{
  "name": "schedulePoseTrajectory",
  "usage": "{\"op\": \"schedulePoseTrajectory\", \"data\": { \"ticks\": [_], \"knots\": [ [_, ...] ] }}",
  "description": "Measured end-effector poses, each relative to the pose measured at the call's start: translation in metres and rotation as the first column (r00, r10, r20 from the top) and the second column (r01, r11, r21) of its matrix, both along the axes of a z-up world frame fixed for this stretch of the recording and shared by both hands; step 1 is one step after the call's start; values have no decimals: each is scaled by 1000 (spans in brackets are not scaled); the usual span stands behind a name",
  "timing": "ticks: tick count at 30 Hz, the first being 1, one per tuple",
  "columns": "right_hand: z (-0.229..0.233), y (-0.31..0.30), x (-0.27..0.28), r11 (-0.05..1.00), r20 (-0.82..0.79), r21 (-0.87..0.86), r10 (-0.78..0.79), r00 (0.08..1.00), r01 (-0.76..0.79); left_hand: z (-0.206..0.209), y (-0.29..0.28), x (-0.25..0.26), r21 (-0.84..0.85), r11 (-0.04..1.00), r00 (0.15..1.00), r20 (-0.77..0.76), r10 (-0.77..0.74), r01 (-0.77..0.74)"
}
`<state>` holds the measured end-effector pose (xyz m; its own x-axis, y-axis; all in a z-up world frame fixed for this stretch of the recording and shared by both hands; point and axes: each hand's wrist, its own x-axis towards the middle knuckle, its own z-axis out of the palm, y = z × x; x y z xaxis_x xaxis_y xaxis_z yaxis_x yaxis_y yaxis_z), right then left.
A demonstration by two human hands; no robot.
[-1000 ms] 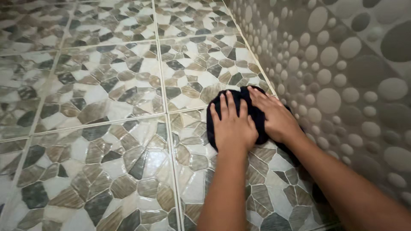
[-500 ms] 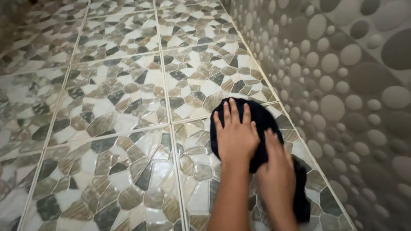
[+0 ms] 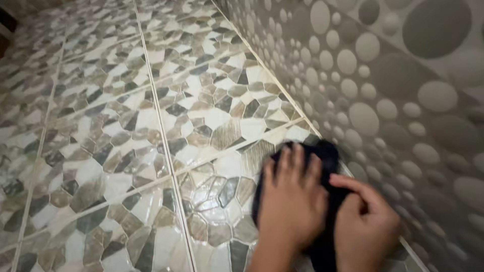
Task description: The person wipes the tiled bathroom floor using a black cloth by hand, periodically rinsing the cloth in a small bucket of water.
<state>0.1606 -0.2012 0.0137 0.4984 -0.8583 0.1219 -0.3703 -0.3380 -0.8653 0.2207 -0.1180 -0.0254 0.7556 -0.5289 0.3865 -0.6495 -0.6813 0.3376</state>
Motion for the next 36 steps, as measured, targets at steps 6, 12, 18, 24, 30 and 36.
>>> {"op": "schedulePoseTrajectory", "data": {
  "ticks": [6,12,18,24,30,36],
  "knots": [
    [-14,-3,3,934,319,-318,268,909,-163,-5,-9,-6,-88,996,999,-35,-37,34],
    [-16,14,13,818,89,-267,548,832,-510,-11,10,75,41,955,955,-14,295,-294],
    [-22,13,10,581,15,-319,793,609,-749,-13,48,13,135,776,786,35,617,-616],
    [-15,27,6,689,-9,101,722,692,-717,0,56,-58,166,655,675,121,728,-737],
    [-3,37,8,689,8,-115,721,693,-716,-2,81,-4,99,834,840,98,534,-543],
    [-4,42,10,375,29,-429,915,403,-822,-9,114,8,96,758,764,68,642,-645]
  ]
}}
